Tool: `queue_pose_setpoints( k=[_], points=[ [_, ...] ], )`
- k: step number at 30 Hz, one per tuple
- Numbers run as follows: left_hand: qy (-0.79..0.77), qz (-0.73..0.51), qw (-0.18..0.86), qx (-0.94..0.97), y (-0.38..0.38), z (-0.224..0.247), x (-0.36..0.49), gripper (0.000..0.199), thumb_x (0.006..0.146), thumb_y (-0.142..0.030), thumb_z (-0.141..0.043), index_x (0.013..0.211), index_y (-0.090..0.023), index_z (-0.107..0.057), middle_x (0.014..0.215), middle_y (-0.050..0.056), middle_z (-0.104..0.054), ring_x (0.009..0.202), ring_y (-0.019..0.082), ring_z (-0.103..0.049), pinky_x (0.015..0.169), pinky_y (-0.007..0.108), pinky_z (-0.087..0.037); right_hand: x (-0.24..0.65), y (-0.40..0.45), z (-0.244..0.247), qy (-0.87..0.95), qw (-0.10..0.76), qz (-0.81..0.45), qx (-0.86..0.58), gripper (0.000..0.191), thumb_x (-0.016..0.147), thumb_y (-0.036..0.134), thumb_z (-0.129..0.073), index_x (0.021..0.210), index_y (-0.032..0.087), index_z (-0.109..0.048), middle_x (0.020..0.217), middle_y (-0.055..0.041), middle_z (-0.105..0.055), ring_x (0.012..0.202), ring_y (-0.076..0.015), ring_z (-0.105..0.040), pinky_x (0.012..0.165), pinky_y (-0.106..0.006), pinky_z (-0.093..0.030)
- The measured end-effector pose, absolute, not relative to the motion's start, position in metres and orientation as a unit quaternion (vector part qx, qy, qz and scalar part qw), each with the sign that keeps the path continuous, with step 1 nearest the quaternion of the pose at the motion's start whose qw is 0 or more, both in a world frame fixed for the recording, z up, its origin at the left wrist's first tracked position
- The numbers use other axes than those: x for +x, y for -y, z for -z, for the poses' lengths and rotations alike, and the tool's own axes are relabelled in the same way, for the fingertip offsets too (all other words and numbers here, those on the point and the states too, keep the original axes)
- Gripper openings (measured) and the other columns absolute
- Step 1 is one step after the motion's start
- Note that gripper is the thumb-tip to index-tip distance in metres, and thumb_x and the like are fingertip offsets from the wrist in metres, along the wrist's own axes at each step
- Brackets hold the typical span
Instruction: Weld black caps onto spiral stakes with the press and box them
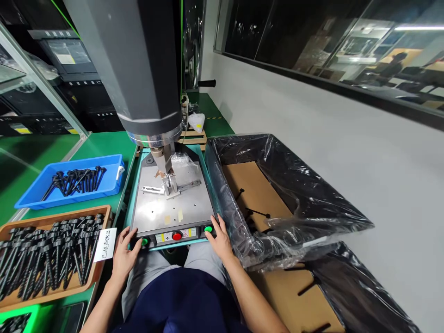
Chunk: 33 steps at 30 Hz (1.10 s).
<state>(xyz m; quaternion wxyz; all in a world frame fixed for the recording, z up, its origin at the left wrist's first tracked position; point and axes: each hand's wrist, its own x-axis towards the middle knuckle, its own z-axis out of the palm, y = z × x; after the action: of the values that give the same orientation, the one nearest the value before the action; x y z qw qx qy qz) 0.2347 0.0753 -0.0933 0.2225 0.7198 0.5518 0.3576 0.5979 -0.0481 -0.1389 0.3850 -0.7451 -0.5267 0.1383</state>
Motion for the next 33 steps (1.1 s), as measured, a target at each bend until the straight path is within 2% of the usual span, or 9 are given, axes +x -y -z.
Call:
queue_pose_setpoints(
  k=[5,8,13,16,19,22,25,29,33],
  points=[
    [-0.555,-0.433,0.192,0.684,-0.076,0.067,0.262,0.036,0.086,-0.042,-0.058,0.111,-0.018,-0.068,0.125,0.014,-0.061,0.118,0.029,-0.058,0.102,0.048,-0.047,0.596,0.047,0.138,0.516,0.400,-0.136,-0.745,0.059,0.090,0.037,-0.056,0.147,0.027,-0.043,0.156,-0.0113,-0.030,0.141,-0.0283,-0.039,0.113,-0.044,-0.038],
    [-0.540,-0.454,0.320,0.633,-0.082,0.052,0.284,0.038,0.083,-0.045,-0.062,0.110,-0.018,-0.068,0.114,0.013,-0.068,0.106,0.026,-0.064,0.098,0.045,-0.050,0.595,0.046,0.129,0.497,0.419,-0.134,-0.748,0.055,0.088,0.040,-0.058,0.141,0.024,-0.052,0.151,-0.0127,-0.039,0.136,-0.0290,-0.046,0.110,-0.045,-0.042],
    [-0.486,-0.469,0.574,0.462,-0.101,0.023,0.323,0.046,0.074,-0.052,-0.071,0.101,-0.014,-0.069,0.104,0.015,-0.072,0.105,0.026,-0.067,0.095,0.042,-0.052,0.581,0.020,0.090,0.438,0.528,-0.107,-0.720,0.034,0.085,0.046,-0.063,0.105,0.020,-0.073,0.130,-0.0155,-0.059,0.123,-0.0300,-0.056,0.109,-0.048,-0.042],
    [-0.421,-0.450,0.693,0.375,-0.123,0.002,0.341,0.054,0.078,-0.062,-0.061,0.100,-0.013,-0.069,0.109,0.017,-0.070,0.107,0.026,-0.066,0.090,0.038,-0.054,0.560,-0.019,0.064,0.407,0.606,-0.269,-0.628,0.039,0.082,0.049,-0.067,0.108,0.020,-0.071,0.122,-0.0146,-0.065,0.116,-0.0286,-0.061,0.105,-0.049,-0.045],
    [-0.376,-0.411,0.775,0.297,-0.150,-0.019,0.349,0.069,0.080,-0.075,-0.045,0.100,-0.013,-0.068,0.109,0.020,-0.069,0.105,0.027,-0.067,0.082,0.038,-0.057,0.540,-0.067,0.046,0.311,0.659,-0.445,-0.521,0.056,0.069,0.049,-0.080,0.116,0.024,-0.065,0.129,-0.0125,-0.063,0.122,-0.0281,-0.058,0.105,-0.048,-0.045],
    [-0.339,-0.393,0.821,0.238,-0.175,-0.036,0.350,0.072,0.078,-0.078,-0.045,0.099,-0.013,-0.065,0.103,0.020,-0.069,0.099,0.027,-0.068,0.076,0.037,-0.058,0.530,-0.106,0.032,0.194,0.690,-0.534,-0.449,0.051,0.065,0.045,-0.084,0.107,0.026,-0.064,0.124,-0.0091,-0.066,0.118,-0.0261,-0.061,0.097,-0.045,-0.050],
    [-0.320,-0.395,0.841,0.186,-0.193,-0.048,0.348,0.056,0.085,-0.066,-0.051,0.100,-0.013,-0.062,0.101,0.017,-0.069,0.092,0.023,-0.070,0.073,0.033,-0.059,0.528,-0.123,0.021,0.142,0.697,-0.570,-0.411,0.037,0.067,0.040,-0.083,0.094,0.025,-0.062,0.101,-0.0048,-0.072,0.102,-0.0226,-0.067,0.085,-0.040,-0.054],
    [-0.370,-0.422,0.797,0.222,-0.205,-0.055,0.347,0.021,0.083,-0.029,-0.067,0.098,-0.017,-0.059,0.093,0.009,-0.070,0.082,0.017,-0.071,0.069,0.028,-0.059,0.530,-0.122,0.012,0.193,0.717,-0.527,-0.414,0.033,0.066,0.038,-0.083,0.085,0.021,-0.062,0.077,0.0005,-0.069,0.078,-0.0163,-0.069,0.073,-0.030,-0.054],
    [-0.439,-0.395,0.737,0.328,-0.210,-0.053,0.346,0.024,0.070,-0.017,-0.077,0.087,-0.017,-0.060,0.077,0.003,-0.067,0.065,0.014,-0.068,0.054,0.021,-0.054,0.535,-0.120,0.006,0.254,0.728,-0.455,-0.445,0.034,0.066,0.042,-0.083,0.080,0.018,-0.062,0.068,0.0016,-0.065,0.058,-0.0114,-0.062,0.062,-0.026,-0.052]
  ],
)
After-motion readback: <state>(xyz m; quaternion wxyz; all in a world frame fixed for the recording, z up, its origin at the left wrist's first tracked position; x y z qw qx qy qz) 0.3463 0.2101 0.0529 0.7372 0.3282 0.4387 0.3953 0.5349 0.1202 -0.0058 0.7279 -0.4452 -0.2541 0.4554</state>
